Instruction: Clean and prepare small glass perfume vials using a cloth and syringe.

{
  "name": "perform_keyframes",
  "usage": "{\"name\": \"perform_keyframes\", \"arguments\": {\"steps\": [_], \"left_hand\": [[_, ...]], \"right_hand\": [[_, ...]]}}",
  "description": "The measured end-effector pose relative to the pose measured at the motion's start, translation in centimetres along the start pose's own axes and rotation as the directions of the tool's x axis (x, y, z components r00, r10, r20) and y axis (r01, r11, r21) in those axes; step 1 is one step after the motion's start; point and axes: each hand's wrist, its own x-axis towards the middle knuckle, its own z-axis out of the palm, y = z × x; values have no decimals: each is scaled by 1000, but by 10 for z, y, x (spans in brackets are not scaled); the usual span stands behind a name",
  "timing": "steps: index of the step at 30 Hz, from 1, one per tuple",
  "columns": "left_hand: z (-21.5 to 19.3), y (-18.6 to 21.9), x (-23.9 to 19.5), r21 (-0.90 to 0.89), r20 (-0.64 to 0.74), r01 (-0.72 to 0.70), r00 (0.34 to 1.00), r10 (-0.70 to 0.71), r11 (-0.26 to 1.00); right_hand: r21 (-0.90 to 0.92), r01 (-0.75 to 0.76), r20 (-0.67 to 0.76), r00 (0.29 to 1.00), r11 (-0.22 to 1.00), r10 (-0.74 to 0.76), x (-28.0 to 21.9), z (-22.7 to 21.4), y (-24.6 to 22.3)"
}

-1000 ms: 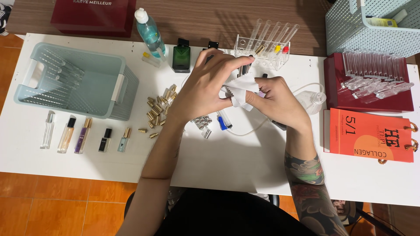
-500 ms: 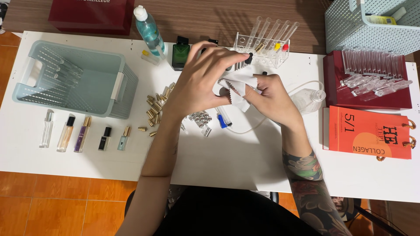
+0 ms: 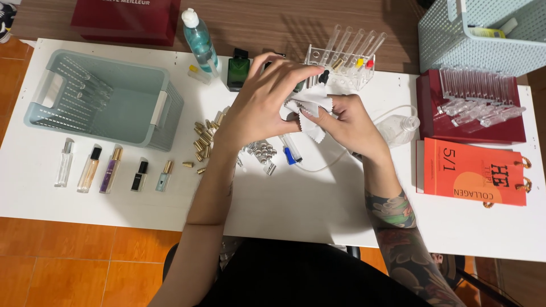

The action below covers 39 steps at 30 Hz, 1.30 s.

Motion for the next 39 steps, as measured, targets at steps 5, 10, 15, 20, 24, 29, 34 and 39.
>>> {"name": "perform_keyframes", "arguments": {"steps": [5,10,15,20,24,29,34,39], "left_hand": [[4,-3,2,-15,-9,-13,1000,13,1000],[3,-1,1,38,-7,20,1000,-20,999],[3,-2,1,4,15,31,999,-31,999],[5,-1,1,-11,4,23,1000,-23,1000],[6,-3,1,-15,27,52,998,-51,999],[13,-11,-1,-2,31,16,999,-16,1000],[-1,-4,3,106,-32,2,1000,1,994],[3,-6,2,72,-31,25,999,-23,997]], "right_hand": [[-69,52,-9,999,996,-53,4,-3,-3],[-123,21,-8,1000,992,-22,2,-2,0],[-29,62,20,998,998,-62,4,-2,2],[-74,72,8,997,995,-72,3,-4,1],[-102,41,-9,999,994,-42,6,-3,-1],[-35,-17,-76,997,999,15,4,-2,26],[7,-57,-84,995,998,57,8,0,21],[111,61,57,996,992,-68,9,-1,3]]}}
